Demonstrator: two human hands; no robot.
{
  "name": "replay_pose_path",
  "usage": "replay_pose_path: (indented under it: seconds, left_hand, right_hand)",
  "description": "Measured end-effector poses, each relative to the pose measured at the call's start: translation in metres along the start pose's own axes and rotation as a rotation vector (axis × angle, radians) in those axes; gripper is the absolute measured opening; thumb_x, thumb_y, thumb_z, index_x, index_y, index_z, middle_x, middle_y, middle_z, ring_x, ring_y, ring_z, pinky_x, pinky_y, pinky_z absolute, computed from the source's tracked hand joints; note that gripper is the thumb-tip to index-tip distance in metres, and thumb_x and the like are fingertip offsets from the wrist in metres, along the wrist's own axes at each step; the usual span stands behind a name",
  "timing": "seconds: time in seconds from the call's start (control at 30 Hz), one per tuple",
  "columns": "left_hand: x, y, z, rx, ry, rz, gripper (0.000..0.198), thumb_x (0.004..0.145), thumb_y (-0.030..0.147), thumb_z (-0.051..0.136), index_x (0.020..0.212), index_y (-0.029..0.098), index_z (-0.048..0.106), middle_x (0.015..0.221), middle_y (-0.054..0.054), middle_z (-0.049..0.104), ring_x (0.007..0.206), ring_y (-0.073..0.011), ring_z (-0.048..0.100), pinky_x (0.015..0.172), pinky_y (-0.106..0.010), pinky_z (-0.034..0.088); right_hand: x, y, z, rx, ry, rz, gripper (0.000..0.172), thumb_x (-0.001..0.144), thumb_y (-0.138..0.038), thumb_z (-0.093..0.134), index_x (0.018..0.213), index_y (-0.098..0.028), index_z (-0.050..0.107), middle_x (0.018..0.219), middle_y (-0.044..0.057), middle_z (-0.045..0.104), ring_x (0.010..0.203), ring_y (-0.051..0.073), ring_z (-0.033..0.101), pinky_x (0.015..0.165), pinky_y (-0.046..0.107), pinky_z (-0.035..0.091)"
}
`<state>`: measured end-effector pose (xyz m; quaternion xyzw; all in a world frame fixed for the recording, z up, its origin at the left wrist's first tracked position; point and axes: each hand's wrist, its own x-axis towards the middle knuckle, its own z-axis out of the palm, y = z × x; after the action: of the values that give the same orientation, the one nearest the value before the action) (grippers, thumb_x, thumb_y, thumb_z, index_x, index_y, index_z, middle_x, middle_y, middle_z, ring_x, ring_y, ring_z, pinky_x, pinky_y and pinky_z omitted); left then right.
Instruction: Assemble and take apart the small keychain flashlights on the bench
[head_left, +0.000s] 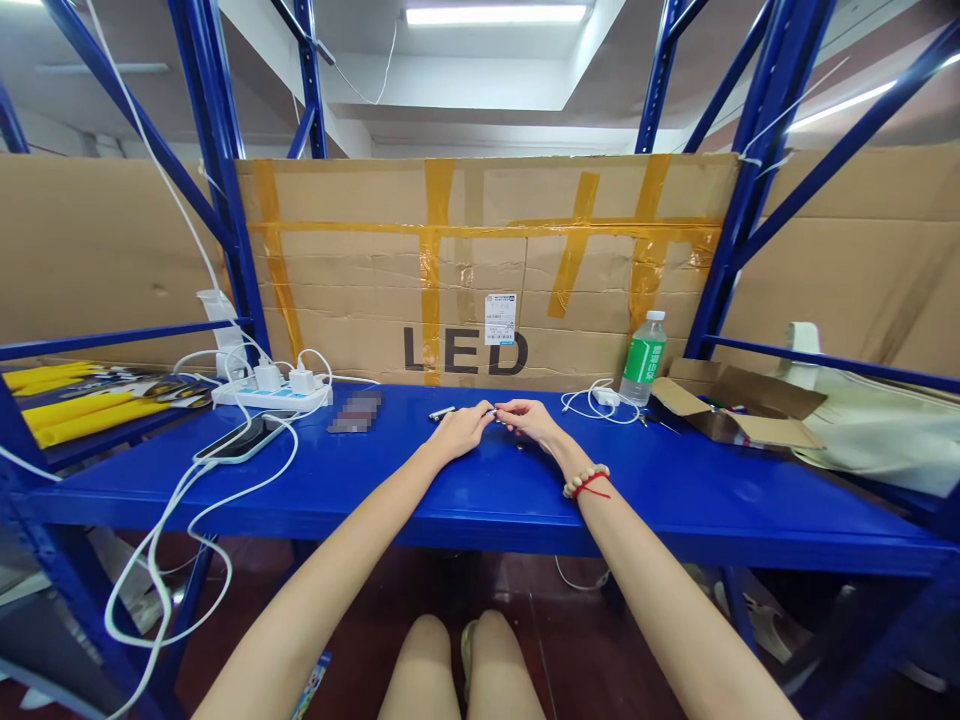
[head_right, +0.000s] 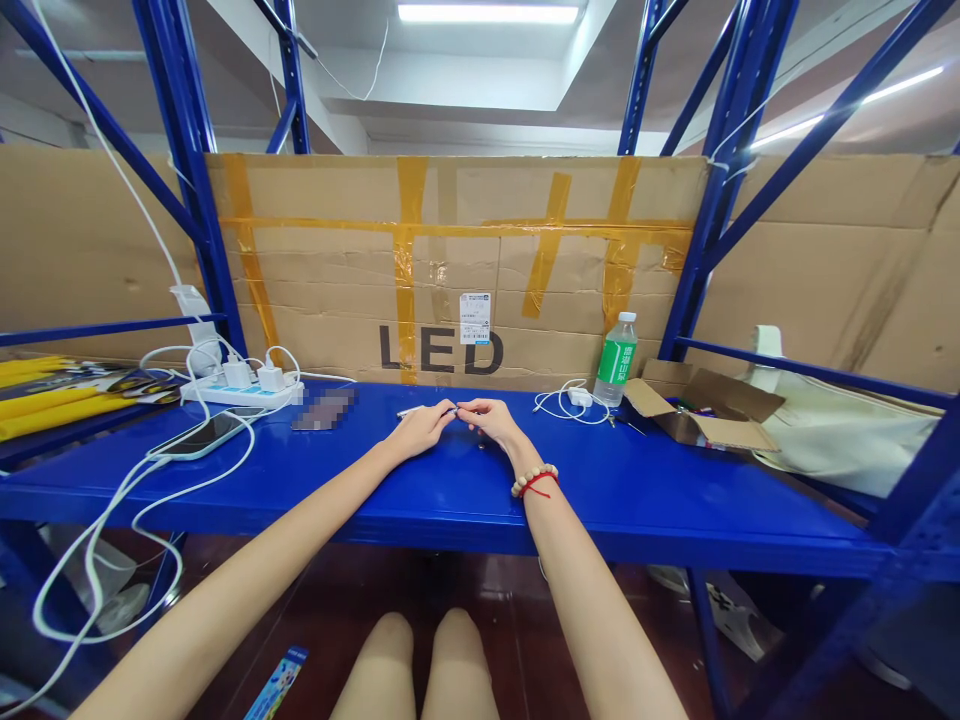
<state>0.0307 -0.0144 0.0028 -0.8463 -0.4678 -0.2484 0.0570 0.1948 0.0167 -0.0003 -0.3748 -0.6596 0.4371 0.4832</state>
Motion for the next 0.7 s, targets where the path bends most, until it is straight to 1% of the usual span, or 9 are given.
replay_pose_path:
  seconds: [0.2,0.5,0.7]
  left_hand:
    - [0.0002,-0.0007,0.0005,0.001,0.000,0.024,0.023,0.093,0.030,0.030,0.106,0.023,0.048,0.096,-0.005,0.066,0.090,-0.0215,0.063,0.076,-0.030,0.046]
    - [0.0007,-0.0026,0.0035,0.032,0.010,0.028,0.023,0.092,0.030,0.032,0.104,0.023,0.051,0.092,-0.004,0.067,0.085,-0.0201,0.064,0.076,-0.028,0.046]
    - [0.0010,-0.0041,0.0052,0.028,0.028,0.044,0.024,0.092,0.029,0.032,0.104,0.022,0.053,0.099,-0.006,0.066,0.090,-0.0220,0.063,0.077,-0.031,0.046]
  right_hand:
    - [0.0002,0.0010,0.0005,-0.022,-0.002,0.000,0.041,0.044,-0.042,0.077,0.073,-0.013,0.069,0.056,-0.002,0.056,0.046,0.005,0.042,0.039,0.018,0.030]
    - [0.0011,0.0043,-0.0009,-0.080,0.011,0.009,0.042,0.047,-0.047,0.076,0.071,-0.013,0.069,0.048,-0.002,0.053,0.043,0.006,0.043,0.037,0.018,0.031]
    - [0.0001,0.0036,-0.0017,-0.101,0.013,0.045,0.040,0.047,-0.045,0.077,0.069,-0.014,0.069,0.048,-0.003,0.052,0.045,0.006,0.042,0.037,0.018,0.030]
